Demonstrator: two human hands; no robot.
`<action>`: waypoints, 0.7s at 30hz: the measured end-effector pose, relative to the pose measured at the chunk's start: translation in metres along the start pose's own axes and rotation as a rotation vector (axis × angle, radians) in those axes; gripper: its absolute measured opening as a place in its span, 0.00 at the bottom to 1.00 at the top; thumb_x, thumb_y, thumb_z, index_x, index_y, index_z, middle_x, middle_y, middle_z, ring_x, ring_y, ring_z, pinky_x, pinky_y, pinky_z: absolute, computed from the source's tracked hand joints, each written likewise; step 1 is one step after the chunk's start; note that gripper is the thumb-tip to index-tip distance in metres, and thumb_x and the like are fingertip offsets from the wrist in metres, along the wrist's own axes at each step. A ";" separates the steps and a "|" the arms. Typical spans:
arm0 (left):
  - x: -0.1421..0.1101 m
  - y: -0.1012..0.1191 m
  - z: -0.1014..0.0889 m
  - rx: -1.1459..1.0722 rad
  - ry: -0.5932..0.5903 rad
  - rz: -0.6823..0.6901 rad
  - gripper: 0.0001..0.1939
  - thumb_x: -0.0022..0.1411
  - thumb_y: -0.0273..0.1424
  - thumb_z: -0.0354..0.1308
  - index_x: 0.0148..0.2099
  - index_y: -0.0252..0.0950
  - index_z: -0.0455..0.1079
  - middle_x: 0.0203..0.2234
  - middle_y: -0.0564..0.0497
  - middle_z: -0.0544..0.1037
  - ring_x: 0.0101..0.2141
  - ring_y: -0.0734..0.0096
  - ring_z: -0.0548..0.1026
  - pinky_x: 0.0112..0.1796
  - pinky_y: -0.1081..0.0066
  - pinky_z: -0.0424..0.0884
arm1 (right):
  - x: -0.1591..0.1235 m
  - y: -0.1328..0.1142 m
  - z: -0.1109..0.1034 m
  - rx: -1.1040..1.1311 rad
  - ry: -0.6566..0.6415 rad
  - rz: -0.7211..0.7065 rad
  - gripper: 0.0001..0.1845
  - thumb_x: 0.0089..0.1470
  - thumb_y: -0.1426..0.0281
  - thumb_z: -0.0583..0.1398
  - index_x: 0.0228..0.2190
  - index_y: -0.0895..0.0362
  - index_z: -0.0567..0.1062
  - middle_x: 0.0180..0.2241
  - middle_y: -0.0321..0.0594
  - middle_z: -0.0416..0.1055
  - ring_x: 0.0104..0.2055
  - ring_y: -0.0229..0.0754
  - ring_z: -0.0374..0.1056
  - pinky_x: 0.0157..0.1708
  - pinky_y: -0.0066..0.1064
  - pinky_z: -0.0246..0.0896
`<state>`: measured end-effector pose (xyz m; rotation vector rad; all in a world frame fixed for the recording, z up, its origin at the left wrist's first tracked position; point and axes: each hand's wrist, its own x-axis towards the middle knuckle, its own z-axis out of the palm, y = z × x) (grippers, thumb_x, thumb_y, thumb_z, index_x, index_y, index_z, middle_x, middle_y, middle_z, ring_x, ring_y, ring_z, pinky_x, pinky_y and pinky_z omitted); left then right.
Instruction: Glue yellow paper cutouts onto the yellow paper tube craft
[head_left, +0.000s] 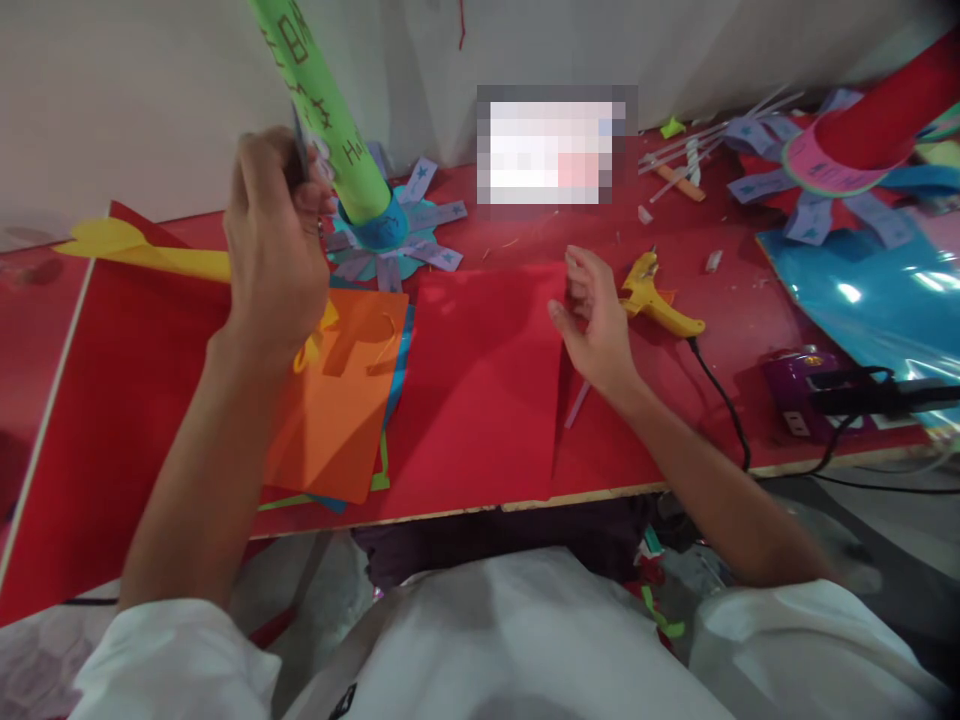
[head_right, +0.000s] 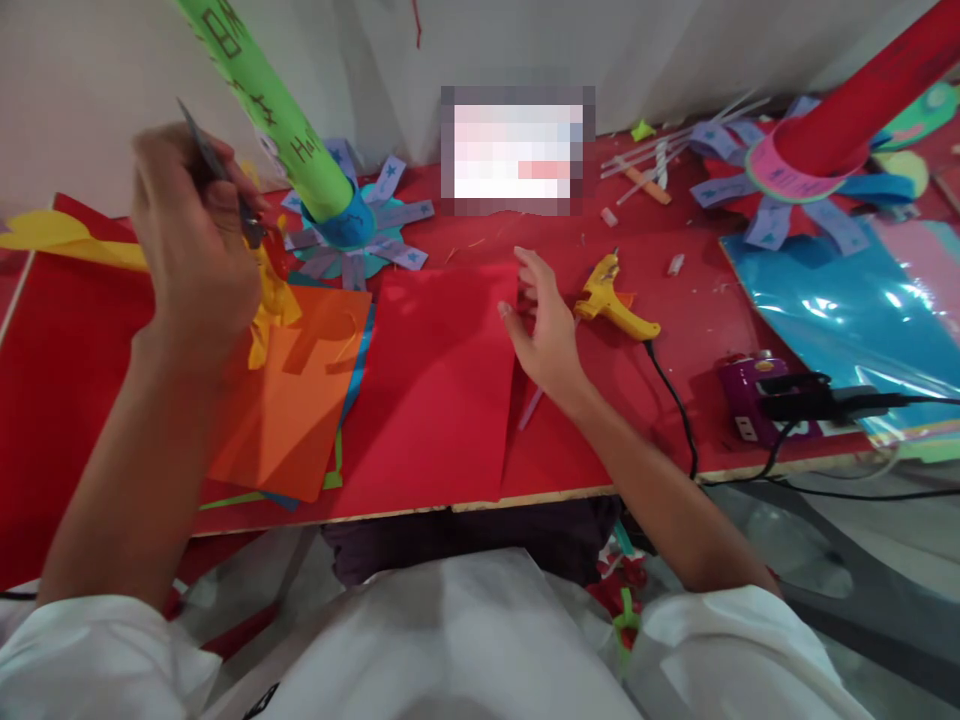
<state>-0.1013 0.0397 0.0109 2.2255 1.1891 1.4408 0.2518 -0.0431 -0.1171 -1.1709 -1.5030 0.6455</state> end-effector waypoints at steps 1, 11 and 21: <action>0.001 -0.001 -0.001 0.034 -0.037 0.037 0.23 0.79 0.56 0.52 0.55 0.42 0.69 0.47 0.47 0.78 0.37 0.67 0.75 0.46 0.60 0.76 | 0.000 -0.001 -0.001 -0.016 0.001 -0.012 0.31 0.69 0.51 0.64 0.68 0.40 0.66 0.65 0.47 0.73 0.57 0.54 0.76 0.55 0.54 0.77; 0.003 0.043 0.010 -0.056 0.020 0.264 0.16 0.85 0.46 0.45 0.59 0.47 0.68 0.39 0.52 0.75 0.37 0.72 0.80 0.35 0.68 0.73 | 0.002 -0.003 -0.004 -0.082 0.041 -0.066 0.13 0.70 0.61 0.61 0.53 0.46 0.80 0.53 0.45 0.80 0.52 0.51 0.78 0.52 0.49 0.77; 0.012 0.067 0.042 -0.393 0.116 0.131 0.11 0.83 0.43 0.55 0.53 0.41 0.70 0.40 0.53 0.75 0.37 0.75 0.83 0.33 0.74 0.77 | 0.002 -0.037 0.018 0.042 -0.303 -0.106 0.12 0.71 0.65 0.59 0.50 0.46 0.82 0.50 0.41 0.84 0.51 0.51 0.81 0.54 0.48 0.78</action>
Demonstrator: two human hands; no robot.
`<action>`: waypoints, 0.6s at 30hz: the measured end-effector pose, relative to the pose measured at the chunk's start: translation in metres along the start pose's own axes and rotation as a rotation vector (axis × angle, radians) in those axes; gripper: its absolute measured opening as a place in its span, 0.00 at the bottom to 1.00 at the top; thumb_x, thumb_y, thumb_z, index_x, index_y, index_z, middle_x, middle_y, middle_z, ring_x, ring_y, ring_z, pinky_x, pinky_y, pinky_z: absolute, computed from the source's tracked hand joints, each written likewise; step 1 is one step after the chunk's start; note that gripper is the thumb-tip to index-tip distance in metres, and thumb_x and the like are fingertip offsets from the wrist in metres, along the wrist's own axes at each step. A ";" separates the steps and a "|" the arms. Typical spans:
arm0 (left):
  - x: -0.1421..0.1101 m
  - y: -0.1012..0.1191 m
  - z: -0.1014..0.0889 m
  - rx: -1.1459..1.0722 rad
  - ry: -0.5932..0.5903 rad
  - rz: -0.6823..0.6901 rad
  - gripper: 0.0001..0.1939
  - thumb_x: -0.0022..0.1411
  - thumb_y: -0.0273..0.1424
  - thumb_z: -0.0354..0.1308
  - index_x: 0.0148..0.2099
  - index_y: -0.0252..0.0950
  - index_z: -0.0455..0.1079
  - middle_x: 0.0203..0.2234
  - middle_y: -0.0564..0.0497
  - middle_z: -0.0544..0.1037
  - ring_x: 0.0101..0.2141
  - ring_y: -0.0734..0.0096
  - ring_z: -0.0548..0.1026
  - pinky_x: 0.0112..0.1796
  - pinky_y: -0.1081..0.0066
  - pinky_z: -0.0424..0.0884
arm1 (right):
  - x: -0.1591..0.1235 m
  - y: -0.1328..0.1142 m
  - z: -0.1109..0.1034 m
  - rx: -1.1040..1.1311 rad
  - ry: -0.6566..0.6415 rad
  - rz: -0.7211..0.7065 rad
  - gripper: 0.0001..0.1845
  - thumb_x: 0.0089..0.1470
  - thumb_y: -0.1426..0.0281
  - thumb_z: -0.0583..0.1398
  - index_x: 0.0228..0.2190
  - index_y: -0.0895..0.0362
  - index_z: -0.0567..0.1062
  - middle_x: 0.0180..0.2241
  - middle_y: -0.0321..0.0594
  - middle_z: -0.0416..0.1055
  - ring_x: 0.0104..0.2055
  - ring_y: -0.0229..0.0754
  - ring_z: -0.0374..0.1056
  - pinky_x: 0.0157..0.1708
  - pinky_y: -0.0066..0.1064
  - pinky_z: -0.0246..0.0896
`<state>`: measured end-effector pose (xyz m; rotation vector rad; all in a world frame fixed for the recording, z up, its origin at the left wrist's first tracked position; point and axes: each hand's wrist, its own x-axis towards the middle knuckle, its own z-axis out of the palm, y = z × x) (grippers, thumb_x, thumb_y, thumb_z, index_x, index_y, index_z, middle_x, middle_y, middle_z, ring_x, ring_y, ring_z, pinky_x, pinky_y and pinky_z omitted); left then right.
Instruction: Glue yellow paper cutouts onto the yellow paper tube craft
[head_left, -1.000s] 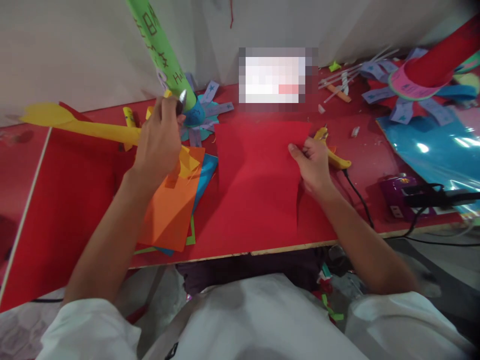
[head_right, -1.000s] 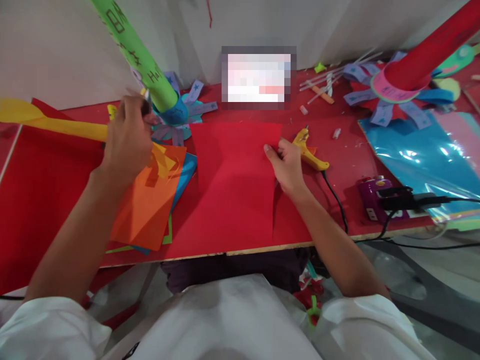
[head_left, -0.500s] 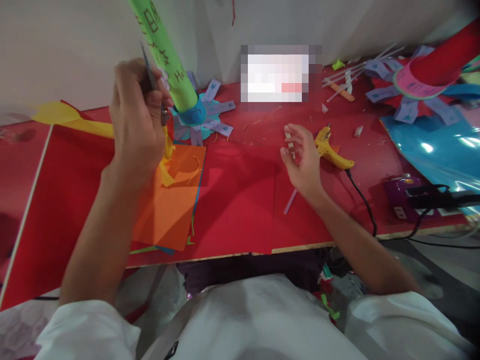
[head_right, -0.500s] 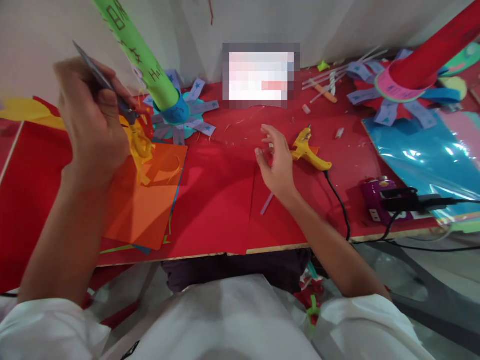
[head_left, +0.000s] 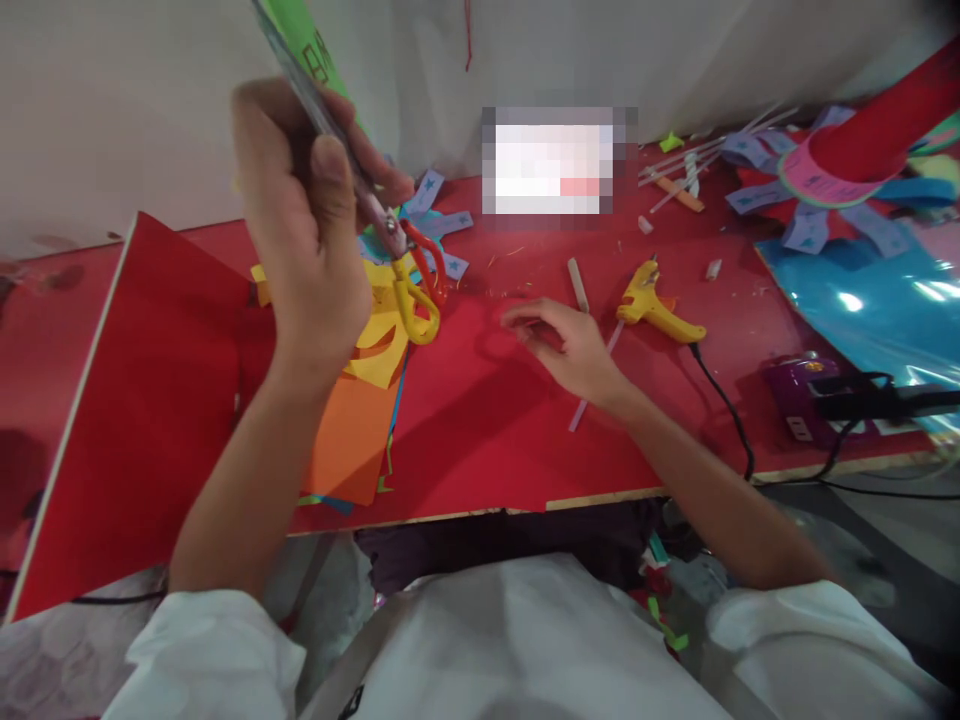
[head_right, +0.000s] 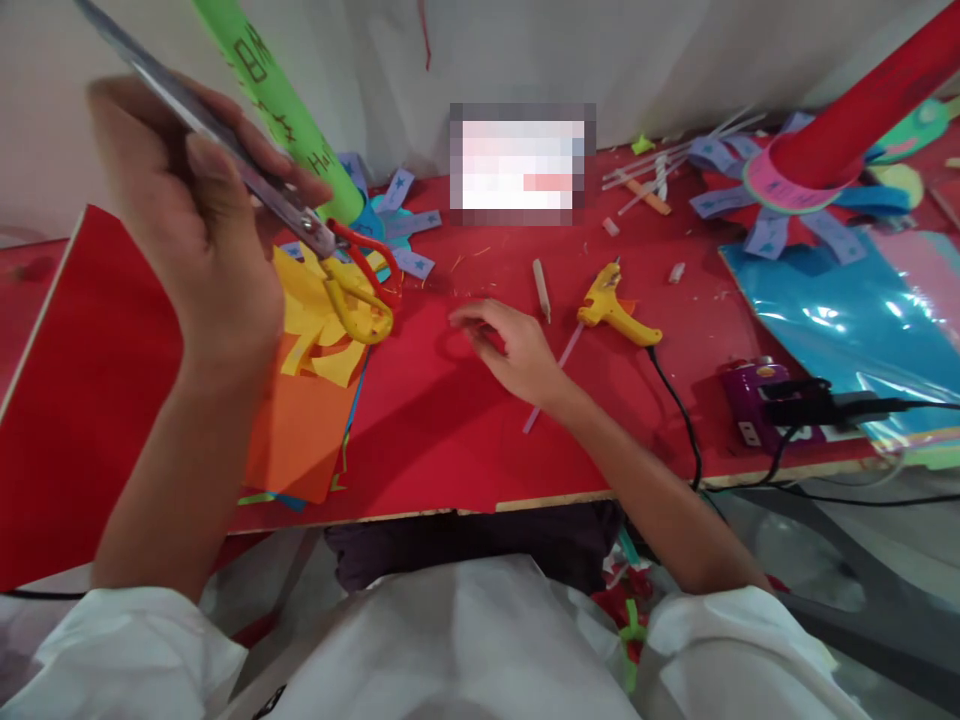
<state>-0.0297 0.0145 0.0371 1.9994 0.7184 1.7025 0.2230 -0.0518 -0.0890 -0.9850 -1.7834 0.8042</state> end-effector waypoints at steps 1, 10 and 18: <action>-0.003 0.001 0.006 -0.017 0.007 0.024 0.13 0.83 0.45 0.55 0.52 0.42 0.70 0.39 0.54 0.75 0.36 0.75 0.83 0.31 0.75 0.77 | 0.004 -0.004 0.006 0.007 -0.023 -0.013 0.15 0.70 0.65 0.59 0.54 0.45 0.80 0.54 0.42 0.83 0.54 0.51 0.81 0.56 0.49 0.78; -0.025 0.026 0.041 0.093 0.024 -0.243 0.14 0.82 0.52 0.48 0.55 0.50 0.64 0.49 0.51 0.78 0.51 0.64 0.84 0.47 0.64 0.84 | 0.035 -0.016 0.047 -0.147 0.028 0.014 0.13 0.65 0.62 0.64 0.51 0.46 0.73 0.41 0.41 0.78 0.42 0.51 0.72 0.44 0.48 0.73; -0.103 -0.004 0.021 0.617 -0.547 -0.335 0.27 0.82 0.33 0.41 0.78 0.44 0.50 0.75 0.43 0.68 0.76 0.62 0.64 0.77 0.52 0.61 | 0.017 -0.011 0.002 -0.146 0.234 0.208 0.20 0.59 0.53 0.69 0.33 0.47 0.65 0.26 0.31 0.64 0.26 0.40 0.58 0.29 0.37 0.54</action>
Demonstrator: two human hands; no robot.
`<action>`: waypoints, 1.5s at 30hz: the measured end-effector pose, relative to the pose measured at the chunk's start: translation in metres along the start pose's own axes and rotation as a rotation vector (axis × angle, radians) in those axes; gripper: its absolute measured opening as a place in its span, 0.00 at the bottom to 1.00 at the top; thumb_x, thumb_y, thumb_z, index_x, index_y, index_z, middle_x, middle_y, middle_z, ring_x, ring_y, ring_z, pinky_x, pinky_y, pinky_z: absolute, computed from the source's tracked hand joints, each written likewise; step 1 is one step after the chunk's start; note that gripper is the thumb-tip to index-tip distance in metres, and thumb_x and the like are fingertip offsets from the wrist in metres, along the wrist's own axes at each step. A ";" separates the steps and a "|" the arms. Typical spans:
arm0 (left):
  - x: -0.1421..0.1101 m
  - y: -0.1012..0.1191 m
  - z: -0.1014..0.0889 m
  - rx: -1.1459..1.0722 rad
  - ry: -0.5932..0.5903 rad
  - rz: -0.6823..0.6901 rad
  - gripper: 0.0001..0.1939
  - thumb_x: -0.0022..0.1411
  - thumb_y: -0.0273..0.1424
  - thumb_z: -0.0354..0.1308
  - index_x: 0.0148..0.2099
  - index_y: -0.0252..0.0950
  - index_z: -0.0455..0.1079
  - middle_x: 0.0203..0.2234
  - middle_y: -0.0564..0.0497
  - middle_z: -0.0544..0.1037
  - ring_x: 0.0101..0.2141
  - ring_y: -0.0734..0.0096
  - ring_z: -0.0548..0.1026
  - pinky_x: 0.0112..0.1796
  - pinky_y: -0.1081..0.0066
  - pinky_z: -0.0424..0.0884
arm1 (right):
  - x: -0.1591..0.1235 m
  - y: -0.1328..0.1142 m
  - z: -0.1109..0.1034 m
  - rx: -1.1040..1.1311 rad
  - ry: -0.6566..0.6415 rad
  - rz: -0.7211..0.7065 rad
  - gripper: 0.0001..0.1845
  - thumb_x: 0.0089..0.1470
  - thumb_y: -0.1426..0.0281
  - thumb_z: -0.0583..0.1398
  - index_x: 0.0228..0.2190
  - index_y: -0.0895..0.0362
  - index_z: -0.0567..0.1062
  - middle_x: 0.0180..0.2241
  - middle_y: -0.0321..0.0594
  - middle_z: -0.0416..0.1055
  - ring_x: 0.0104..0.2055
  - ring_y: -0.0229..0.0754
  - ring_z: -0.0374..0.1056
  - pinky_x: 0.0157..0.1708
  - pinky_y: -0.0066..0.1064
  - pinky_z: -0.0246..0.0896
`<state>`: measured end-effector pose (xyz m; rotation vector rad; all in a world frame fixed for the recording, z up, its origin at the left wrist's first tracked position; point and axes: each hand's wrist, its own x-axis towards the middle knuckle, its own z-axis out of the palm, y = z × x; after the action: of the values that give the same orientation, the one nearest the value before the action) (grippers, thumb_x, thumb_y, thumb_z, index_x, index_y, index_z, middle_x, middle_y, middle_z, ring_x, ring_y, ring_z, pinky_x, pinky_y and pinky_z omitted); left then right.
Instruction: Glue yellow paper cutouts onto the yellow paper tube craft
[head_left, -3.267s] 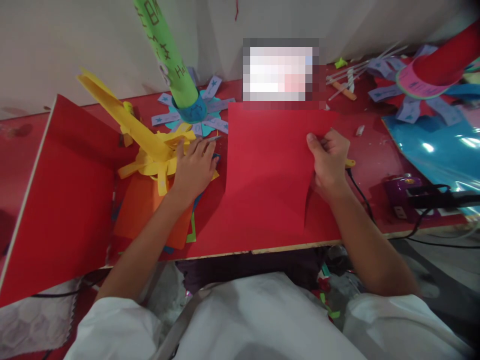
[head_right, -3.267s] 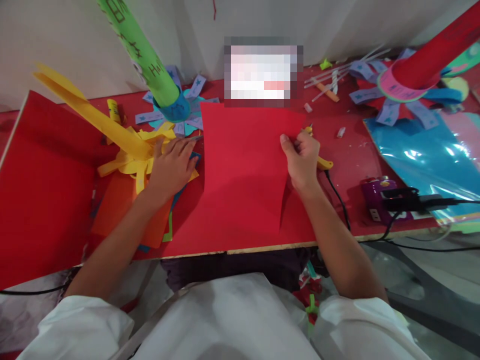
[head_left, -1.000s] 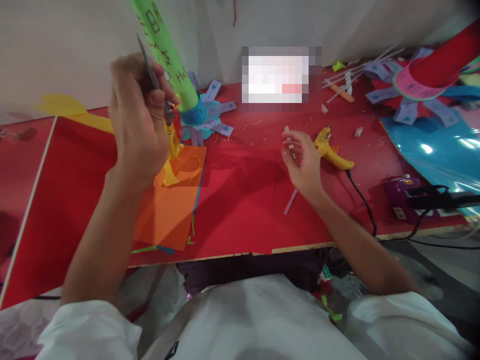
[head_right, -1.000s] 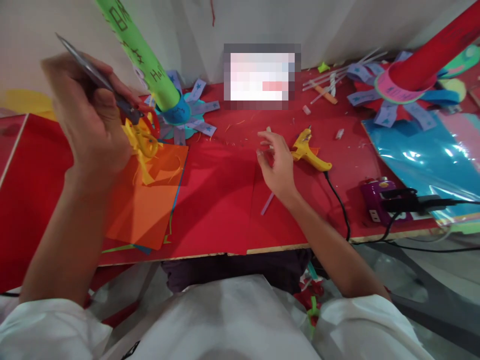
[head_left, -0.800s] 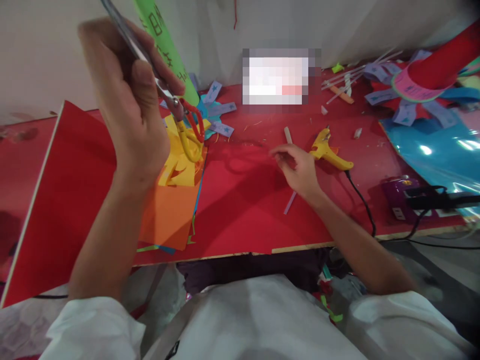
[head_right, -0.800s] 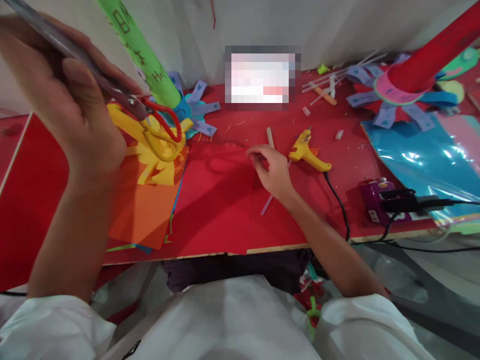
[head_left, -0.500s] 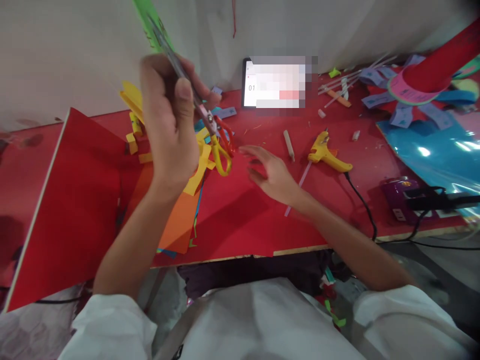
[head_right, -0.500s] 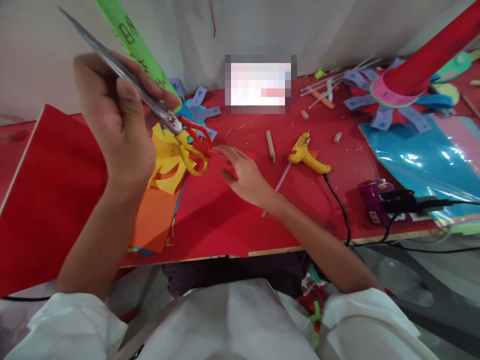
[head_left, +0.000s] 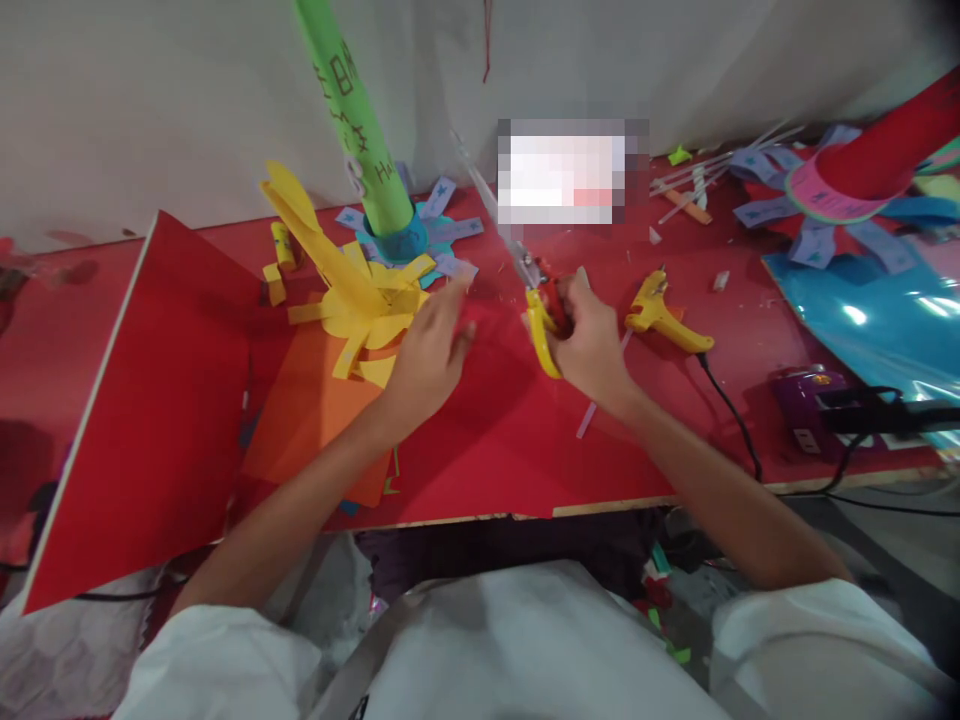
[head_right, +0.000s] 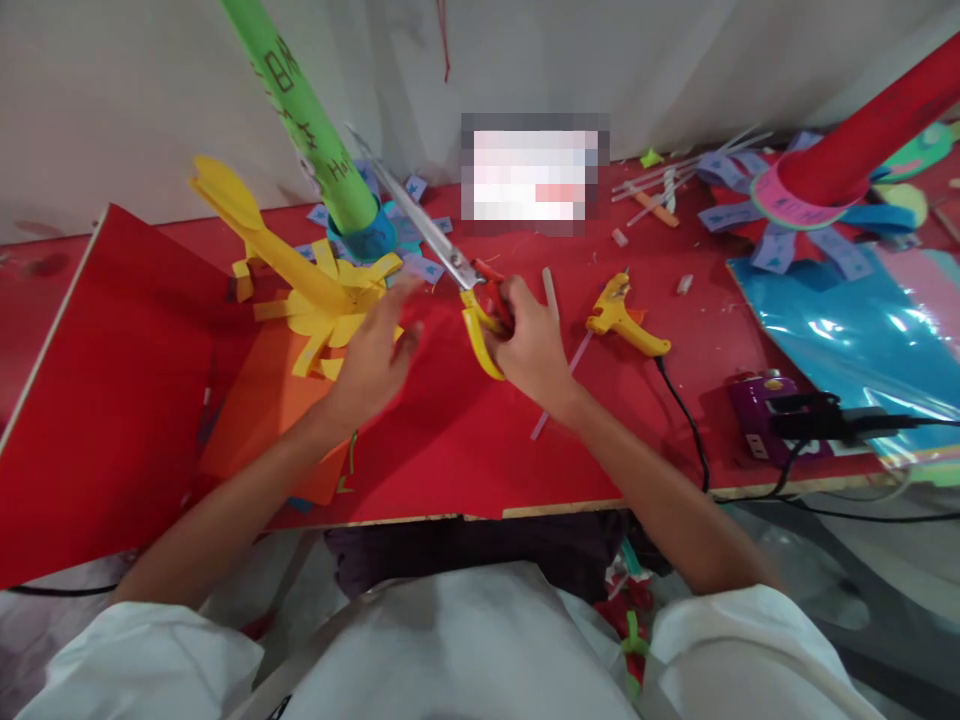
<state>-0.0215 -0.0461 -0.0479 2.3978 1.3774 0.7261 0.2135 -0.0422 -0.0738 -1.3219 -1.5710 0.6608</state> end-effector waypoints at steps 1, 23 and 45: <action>-0.009 -0.011 0.006 0.053 -0.056 0.007 0.25 0.80 0.31 0.44 0.75 0.44 0.60 0.73 0.44 0.70 0.77 0.54 0.62 0.79 0.44 0.53 | 0.002 0.004 -0.009 -0.050 -0.010 -0.003 0.22 0.58 0.51 0.70 0.32 0.48 0.65 0.26 0.31 0.64 0.26 0.40 0.58 0.29 0.37 0.53; 0.013 -0.048 -0.014 0.290 -0.139 -0.036 0.24 0.77 0.23 0.47 0.70 0.38 0.69 0.67 0.44 0.77 0.68 0.54 0.74 0.70 0.51 0.69 | 0.003 0.069 -0.055 -0.620 0.142 -0.020 0.13 0.57 0.59 0.66 0.33 0.49 0.67 0.30 0.41 0.78 0.35 0.54 0.77 0.36 0.42 0.63; 0.076 0.033 -0.021 -0.339 0.336 0.120 0.18 0.80 0.39 0.55 0.33 0.43 0.66 0.32 0.50 0.73 0.39 0.63 0.75 0.41 0.62 0.70 | 0.001 0.059 -0.045 -0.532 0.104 0.020 0.16 0.60 0.53 0.64 0.32 0.48 0.67 0.29 0.41 0.78 0.33 0.53 0.74 0.35 0.42 0.61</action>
<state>0.0222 0.0024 0.0064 2.1685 1.1144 1.3276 0.2794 -0.0332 -0.1055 -1.7272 -1.7137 0.1774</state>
